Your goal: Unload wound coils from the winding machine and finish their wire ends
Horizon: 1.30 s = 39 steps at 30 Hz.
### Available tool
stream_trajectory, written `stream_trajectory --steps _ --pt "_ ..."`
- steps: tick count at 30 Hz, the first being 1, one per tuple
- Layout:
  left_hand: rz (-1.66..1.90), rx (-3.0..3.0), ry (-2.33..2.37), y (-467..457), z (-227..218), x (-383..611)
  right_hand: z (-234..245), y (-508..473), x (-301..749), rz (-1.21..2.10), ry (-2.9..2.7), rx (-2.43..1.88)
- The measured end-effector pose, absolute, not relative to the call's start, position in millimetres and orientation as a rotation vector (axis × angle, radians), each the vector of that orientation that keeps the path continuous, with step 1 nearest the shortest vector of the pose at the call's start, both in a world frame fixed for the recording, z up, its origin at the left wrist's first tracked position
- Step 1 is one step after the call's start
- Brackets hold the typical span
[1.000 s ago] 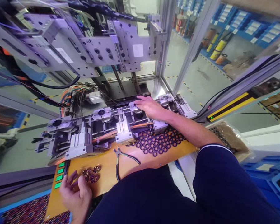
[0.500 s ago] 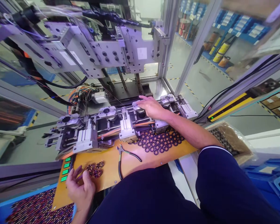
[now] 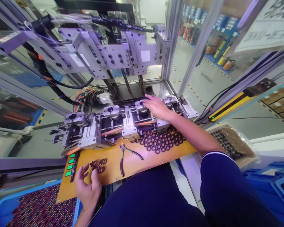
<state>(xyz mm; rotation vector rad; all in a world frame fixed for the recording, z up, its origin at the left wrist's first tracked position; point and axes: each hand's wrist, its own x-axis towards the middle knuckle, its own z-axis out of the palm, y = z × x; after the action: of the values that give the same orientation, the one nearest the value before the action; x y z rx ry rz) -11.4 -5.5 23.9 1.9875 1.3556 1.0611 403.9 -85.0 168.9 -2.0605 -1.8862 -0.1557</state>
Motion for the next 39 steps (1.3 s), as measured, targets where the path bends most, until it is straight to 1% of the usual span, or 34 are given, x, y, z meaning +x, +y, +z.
stream_trajectory --steps 3,5,9,12,14,17,20,24,29,34,39 --pt "1.059 2.040 1.304 -18.4 31.1 -12.8 169.0 -116.4 370.0 -0.305 -1.754 -1.963" --pt "1.057 2.065 1.256 -25.4 36.6 -14.1 157.5 -144.7 339.6 -0.367 -1.681 -1.869" --pt "1.034 2.078 1.112 -34.3 48.1 -12.1 109.2 -189.9 284.1 -0.237 -1.727 -1.881" --pt "0.954 2.040 1.008 -37.4 56.9 -2.3 72.2 -200.4 262.2 -0.165 -1.739 -1.949" --pt "0.846 2.000 0.933 -38.4 62.6 8.0 56.6 -199.0 256.1 -0.123 -1.743 -1.985" --pt "0.637 1.918 0.809 -39.7 70.2 25.6 47.0 -193.2 253.6 -0.072 -1.740 -2.017" --pt "0.478 1.820 0.705 -42.5 75.2 41.0 45.9 -189.4 254.9 -0.043 -1.705 -2.034" --pt "0.379 1.703 0.634 -47.8 78.6 54.0 50.1 -188.6 254.8 -0.019 -1.659 -2.000" --pt "0.324 1.591 0.557 -52.5 88.8 56.0 78.2 -184.8 229.7 0.017 -1.589 -1.860" --pt "0.426 1.591 0.551 -53.8 108.2 45.5 115.7 -172.0 196.8 0.169 -1.355 -1.508" --pt "0.656 1.763 0.606 -54.7 115.5 36.7 127.6 -163.1 189.1 0.475 -1.177 -1.345"
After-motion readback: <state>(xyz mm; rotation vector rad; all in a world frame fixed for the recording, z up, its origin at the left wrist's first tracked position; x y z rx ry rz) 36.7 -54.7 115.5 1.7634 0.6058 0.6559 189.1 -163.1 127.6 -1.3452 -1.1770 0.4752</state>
